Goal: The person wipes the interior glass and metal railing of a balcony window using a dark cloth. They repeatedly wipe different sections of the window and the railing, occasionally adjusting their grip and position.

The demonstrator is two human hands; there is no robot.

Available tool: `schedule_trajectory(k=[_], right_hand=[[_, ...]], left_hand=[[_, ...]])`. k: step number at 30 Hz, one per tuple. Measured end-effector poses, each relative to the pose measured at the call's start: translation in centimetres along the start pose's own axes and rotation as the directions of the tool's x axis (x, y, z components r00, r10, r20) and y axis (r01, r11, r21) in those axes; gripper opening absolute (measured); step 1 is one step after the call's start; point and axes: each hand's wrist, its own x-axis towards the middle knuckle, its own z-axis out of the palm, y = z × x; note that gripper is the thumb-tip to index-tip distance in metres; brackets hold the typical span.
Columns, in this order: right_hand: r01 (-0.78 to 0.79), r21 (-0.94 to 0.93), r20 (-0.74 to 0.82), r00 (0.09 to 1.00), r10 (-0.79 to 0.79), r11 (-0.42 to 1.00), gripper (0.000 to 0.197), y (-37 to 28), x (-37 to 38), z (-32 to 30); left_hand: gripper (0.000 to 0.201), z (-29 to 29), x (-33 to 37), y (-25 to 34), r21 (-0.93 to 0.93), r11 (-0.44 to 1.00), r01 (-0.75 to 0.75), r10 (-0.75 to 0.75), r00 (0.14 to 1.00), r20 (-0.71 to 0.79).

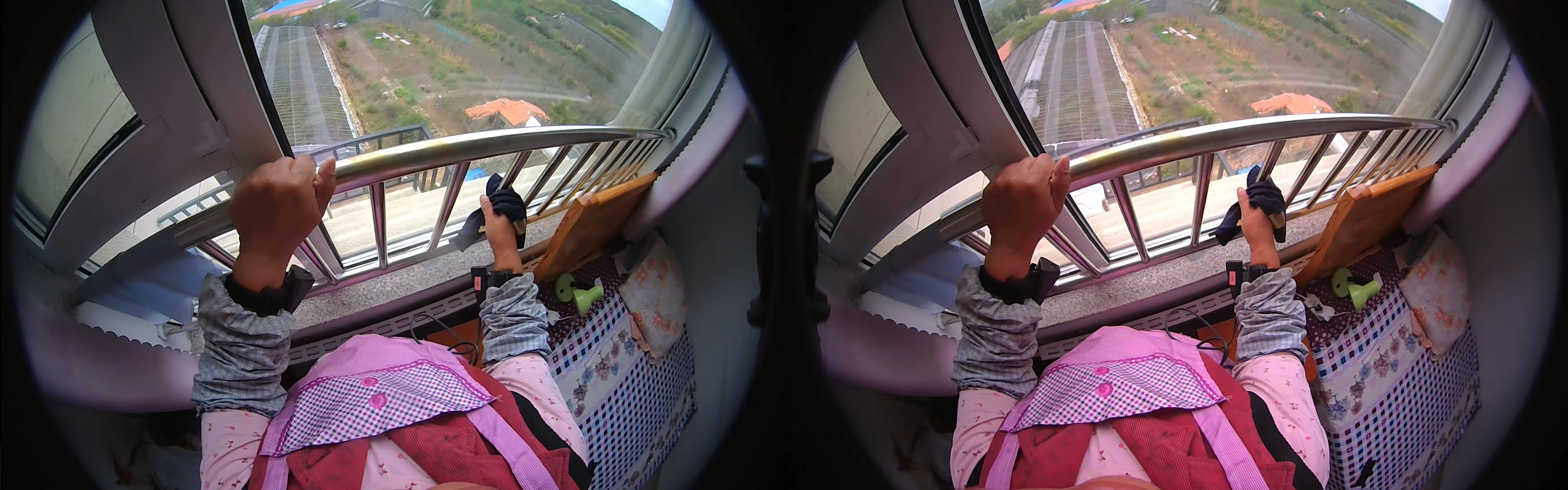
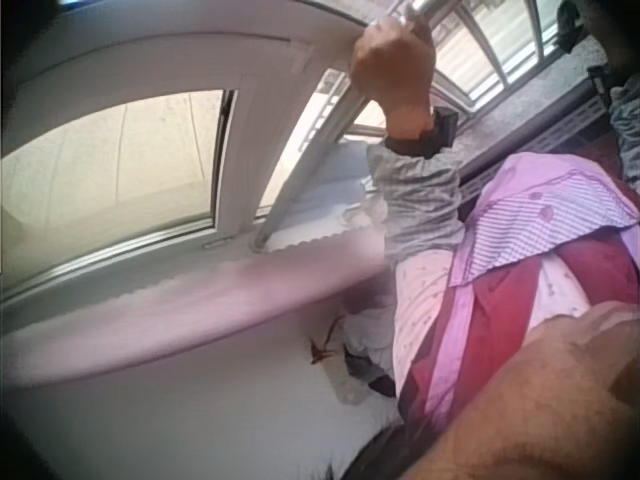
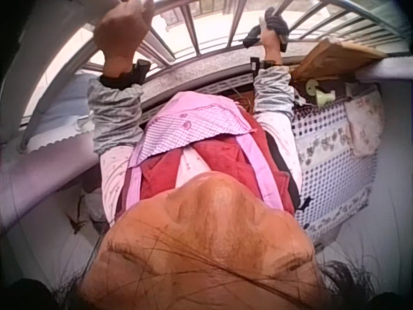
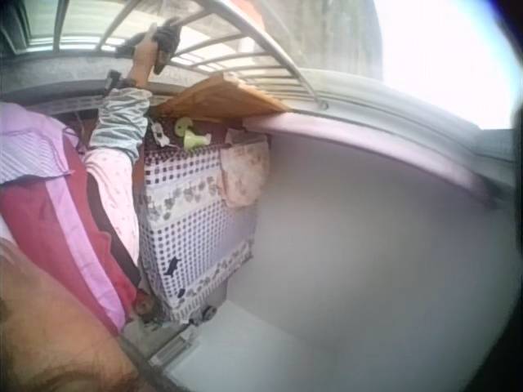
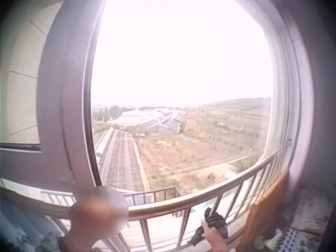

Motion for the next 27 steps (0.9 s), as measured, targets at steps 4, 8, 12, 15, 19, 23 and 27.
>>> schedule_trajectory(k=[4,8,12,15,19,23,27], right_hand=[[0.168,-0.159,-0.116,0.975,-0.188,0.973,0.040,-3.6,5.7,-1.2],[0.255,-0.466,-0.044,0.950,-0.309,0.847,0.034,-3.5,8.3,-1.9],[0.151,-0.236,-0.193,0.961,-0.198,0.960,0.036,0.4,6.0,0.7],[0.073,-0.263,-0.230,0.964,-0.136,0.962,0.037,4.8,2.9,3.2],[0.338,-0.030,-0.205,0.919,-0.336,0.941,0.016,12.7,-1.7,4.2],[0.585,0.133,-0.311,0.791,-0.527,0.800,0.005,19.7,-4.5,5.8],[0.363,0.108,-0.086,0.931,-0.355,0.925,0.014,22.8,-5.0,5.8]], left_hand=[[0.043,-0.1,0.1,0.1,-0.017,1.000,0.013,-0.013,1.000,0.001],[0.042,-0.1,0.1,0.1,-0.003,1.000,0.014,-0.014,0.999,0.029],[0.041,0.1,-0.1,0.0,0.002,1.000,0.016,-0.016,0.999,0.038],[0.044,0.2,0.0,-0.2,0.039,0.999,-0.017,0.017,1.000,0.005],[0.045,0.2,0.1,-0.3,0.047,0.998,-0.029,0.029,1.000,0.000],[0.043,0.0,0.2,-0.1,0.025,0.999,-0.028,0.029,0.999,-0.021],[0.039,-0.3,0.1,0.1,0.001,1.000,0.001,-0.001,1.000,0.028]])
